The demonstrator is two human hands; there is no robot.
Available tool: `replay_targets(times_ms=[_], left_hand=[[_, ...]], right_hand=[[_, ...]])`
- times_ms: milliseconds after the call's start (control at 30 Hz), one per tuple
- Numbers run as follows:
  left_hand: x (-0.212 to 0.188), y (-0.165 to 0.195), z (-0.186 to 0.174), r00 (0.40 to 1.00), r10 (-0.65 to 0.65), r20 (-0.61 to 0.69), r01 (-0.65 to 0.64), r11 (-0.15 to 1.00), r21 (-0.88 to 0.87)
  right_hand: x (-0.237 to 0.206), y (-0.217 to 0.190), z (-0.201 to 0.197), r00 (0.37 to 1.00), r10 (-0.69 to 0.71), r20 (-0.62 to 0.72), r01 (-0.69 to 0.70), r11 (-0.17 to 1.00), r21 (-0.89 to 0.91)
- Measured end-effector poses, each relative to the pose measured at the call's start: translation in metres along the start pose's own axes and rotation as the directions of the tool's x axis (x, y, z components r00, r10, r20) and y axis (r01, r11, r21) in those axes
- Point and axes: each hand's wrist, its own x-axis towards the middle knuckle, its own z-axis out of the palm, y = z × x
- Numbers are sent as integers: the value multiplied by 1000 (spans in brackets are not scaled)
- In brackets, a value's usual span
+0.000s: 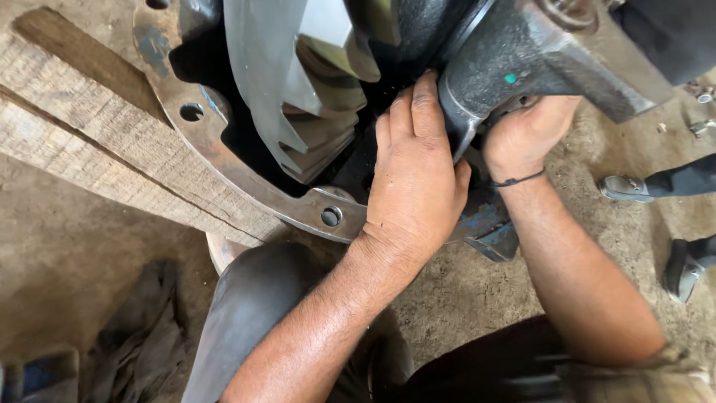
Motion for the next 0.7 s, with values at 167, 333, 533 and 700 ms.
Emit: replay_targets(times_ms=[167,333,533,700], left_hand=[[3,3,-2,1000,18,-4,-18,1000,8],[4,2,-1,1000,6,10,-6,1000,-2],[5,4,-2,1000,23,10,-23,1000,9],[4,4,-2,1000,11,25,-11,1000,8]], right_hand=[[12,-40,3,999,36,10,-34,984,-174],[38,-64,18,910,395,126,-295,404,866],[70,-94,3,827,380,415,-504,171,847],[80,-98,-3,778,371,508,-567,64,821]])
